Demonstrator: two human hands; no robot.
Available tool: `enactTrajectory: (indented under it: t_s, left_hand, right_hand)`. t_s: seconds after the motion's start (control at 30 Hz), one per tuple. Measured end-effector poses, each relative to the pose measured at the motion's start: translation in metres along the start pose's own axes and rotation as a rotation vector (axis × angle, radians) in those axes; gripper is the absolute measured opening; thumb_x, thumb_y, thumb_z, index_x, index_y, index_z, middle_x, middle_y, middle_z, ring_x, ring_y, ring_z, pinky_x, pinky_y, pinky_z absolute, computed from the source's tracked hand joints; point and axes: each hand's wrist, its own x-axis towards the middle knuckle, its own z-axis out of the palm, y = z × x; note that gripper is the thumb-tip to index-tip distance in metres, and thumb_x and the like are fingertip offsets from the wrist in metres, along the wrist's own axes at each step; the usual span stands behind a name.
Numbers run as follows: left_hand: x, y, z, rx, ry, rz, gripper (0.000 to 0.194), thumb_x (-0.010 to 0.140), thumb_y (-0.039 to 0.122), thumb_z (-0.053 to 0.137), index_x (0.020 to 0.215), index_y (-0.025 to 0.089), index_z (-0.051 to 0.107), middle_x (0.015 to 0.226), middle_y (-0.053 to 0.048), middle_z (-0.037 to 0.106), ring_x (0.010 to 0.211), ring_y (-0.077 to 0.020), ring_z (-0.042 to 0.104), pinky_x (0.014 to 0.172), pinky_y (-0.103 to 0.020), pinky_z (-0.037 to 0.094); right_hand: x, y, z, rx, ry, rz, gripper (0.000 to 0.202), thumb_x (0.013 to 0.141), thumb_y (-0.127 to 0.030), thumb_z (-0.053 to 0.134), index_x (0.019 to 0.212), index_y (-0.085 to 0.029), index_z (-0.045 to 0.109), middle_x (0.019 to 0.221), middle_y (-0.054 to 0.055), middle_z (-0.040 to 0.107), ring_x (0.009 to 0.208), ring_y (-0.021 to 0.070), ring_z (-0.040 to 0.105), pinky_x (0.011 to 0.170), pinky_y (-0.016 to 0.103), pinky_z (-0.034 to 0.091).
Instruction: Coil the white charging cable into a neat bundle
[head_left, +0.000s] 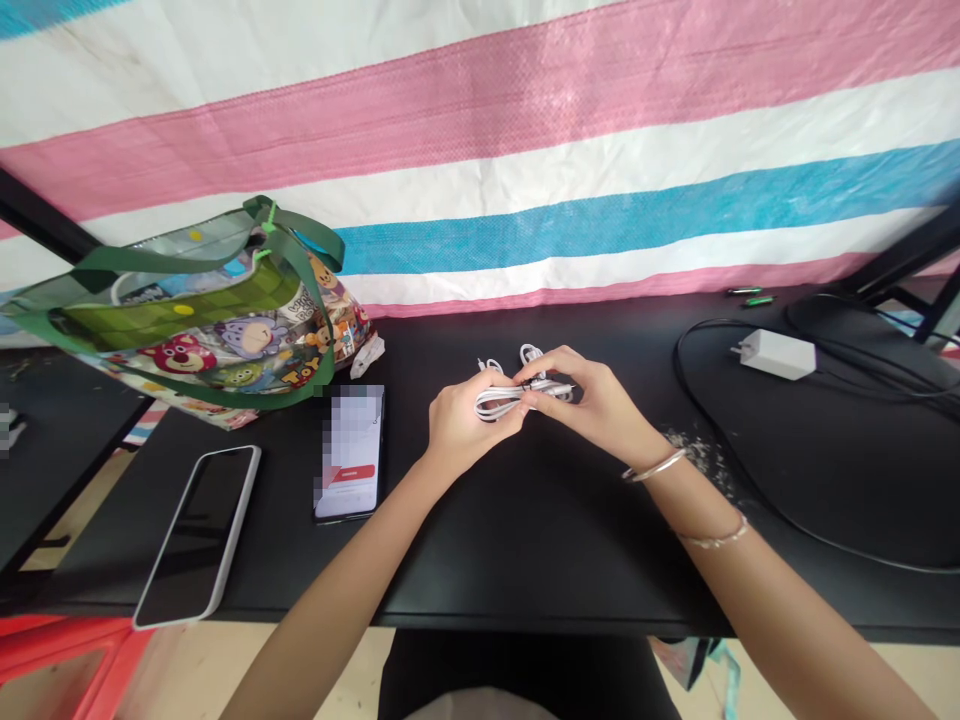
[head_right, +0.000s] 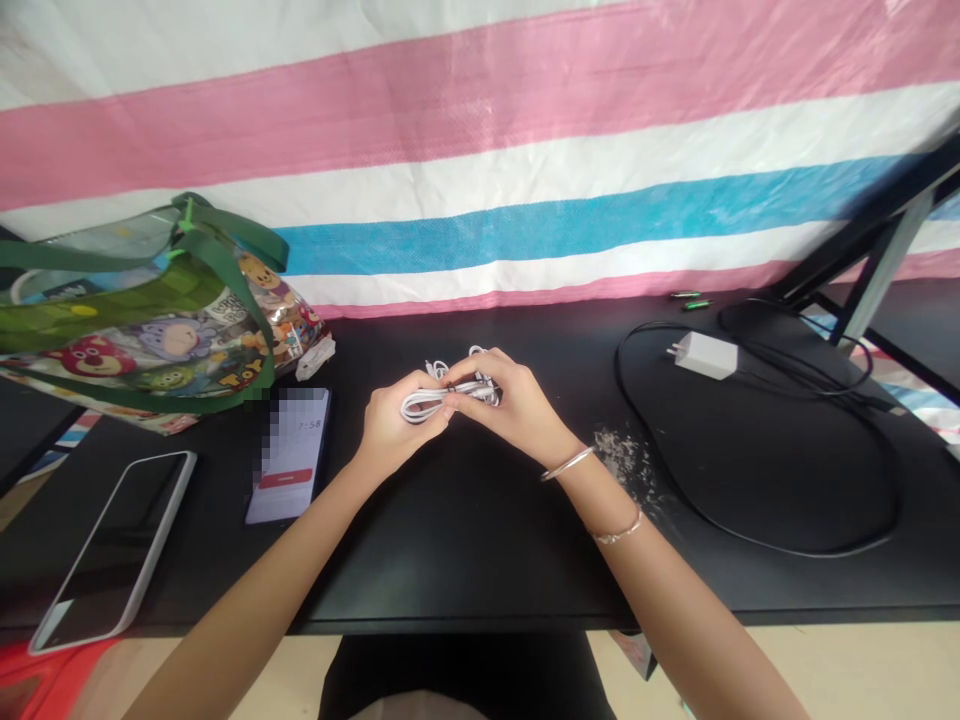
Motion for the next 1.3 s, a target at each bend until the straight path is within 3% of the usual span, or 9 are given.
enactTrajectory:
  t_s: [0.33, 0.9, 1.3]
  left_hand:
    - [0.000, -0.002, 0.000, 0.027, 0.036, 0.043, 0.004, 0.068, 0.025, 0.068, 0.072, 0.023, 0.066, 0.070, 0.006, 0.073, 0.062, -0.0116, 0.065, 0.059, -0.019, 0.043]
    - [0.000, -0.008, 0.004, -0.003, 0.099, 0.161, 0.005, 0.069, 0.024, 0.063, 0.068, 0.021, 0.066, 0.069, 0.003, 0.073, 0.058, -0.0110, 0.063, 0.057, -0.019, 0.044]
    - [0.001, -0.011, 0.006, -0.001, 0.133, 0.230, 0.007, 0.071, 0.025, 0.063, 0.069, 0.021, 0.067, 0.069, 0.002, 0.073, 0.058, -0.0114, 0.064, 0.056, -0.019, 0.043]
  right_hand:
    - [0.000, 0.001, -0.002, 0.004, -0.037, -0.027, 0.013, 0.080, -0.034, 0.063, 0.087, -0.024, 0.067, 0.085, 0.003, 0.071, 0.082, 0.0203, 0.064, 0.075, 0.036, 0.051]
    - [0.000, 0.002, -0.001, -0.051, 0.019, -0.092, 0.012, 0.081, -0.036, 0.064, 0.079, -0.024, 0.065, 0.078, 0.003, 0.070, 0.076, 0.0196, 0.062, 0.070, 0.034, 0.052]
    - [0.000, 0.004, -0.001, 0.009, 0.030, -0.019, 0.020, 0.078, -0.042, 0.067, 0.074, -0.022, 0.066, 0.073, 0.003, 0.069, 0.072, 0.0182, 0.061, 0.067, 0.032, 0.050]
